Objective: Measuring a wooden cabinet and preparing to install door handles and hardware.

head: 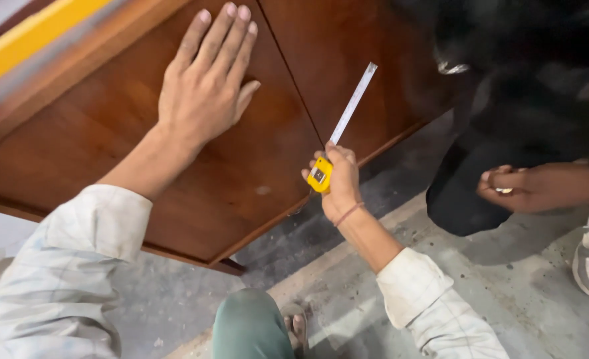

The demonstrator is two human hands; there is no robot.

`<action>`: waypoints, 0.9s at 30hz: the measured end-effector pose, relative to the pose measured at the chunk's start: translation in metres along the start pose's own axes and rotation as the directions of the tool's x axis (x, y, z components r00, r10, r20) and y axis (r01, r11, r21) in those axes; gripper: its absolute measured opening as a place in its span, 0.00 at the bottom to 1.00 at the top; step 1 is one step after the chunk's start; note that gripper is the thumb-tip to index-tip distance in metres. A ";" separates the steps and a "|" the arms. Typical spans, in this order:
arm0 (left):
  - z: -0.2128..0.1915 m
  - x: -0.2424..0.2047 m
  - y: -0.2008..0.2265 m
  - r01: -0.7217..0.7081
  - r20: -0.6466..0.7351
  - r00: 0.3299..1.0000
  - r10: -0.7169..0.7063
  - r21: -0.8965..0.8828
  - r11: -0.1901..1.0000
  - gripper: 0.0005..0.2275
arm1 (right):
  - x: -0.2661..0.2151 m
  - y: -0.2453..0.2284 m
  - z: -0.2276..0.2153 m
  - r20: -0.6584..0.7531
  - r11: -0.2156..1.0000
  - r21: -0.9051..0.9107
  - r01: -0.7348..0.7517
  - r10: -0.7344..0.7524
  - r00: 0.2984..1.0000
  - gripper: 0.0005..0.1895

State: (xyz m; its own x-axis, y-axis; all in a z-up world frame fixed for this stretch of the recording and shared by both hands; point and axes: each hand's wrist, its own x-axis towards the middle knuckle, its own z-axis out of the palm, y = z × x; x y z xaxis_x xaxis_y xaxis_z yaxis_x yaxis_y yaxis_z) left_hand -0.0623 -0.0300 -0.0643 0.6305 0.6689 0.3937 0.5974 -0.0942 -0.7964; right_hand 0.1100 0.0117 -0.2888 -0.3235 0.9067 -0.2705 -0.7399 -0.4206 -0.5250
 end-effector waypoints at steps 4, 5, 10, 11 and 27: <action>0.008 0.016 0.002 0.005 0.003 1.000 -0.005 0.044 0.999 0.33 | -0.002 -0.003 0.010 0.009 1.000 0.015 -0.017 0.017 1.000 0.11; 0.010 0.020 0.002 0.018 0.007 1.000 -0.018 0.050 0.999 0.33 | -0.003 -0.004 0.013 0.008 0.999 0.010 -0.045 0.045 0.999 0.11; 0.013 0.026 0.008 0.041 0.046 0.998 -0.044 0.059 0.997 0.35 | -0.007 -0.006 0.015 0.035 0.993 0.026 -0.118 0.117 0.993 0.11; 0.011 0.025 0.009 0.027 0.049 0.998 -0.030 0.069 0.997 0.35 | -0.008 -0.007 0.015 0.048 0.992 0.025 -0.121 0.120 0.992 0.11; -0.031 -0.078 0.148 0.206 0.745 0.488 0.455 -0.605 0.770 0.26 | 0.010 0.003 -0.055 0.026 0.957 -0.291 0.023 -0.016 1.000 0.14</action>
State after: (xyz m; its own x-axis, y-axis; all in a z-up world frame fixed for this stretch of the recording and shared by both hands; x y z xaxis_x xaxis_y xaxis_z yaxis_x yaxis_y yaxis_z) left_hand -0.0079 -0.1193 -0.1982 0.2102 0.8328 -0.5121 0.8890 -0.3808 -0.2544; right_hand 0.1365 0.0180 -0.3377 -0.3264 0.9140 -0.2412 -0.5438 -0.3902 -0.7430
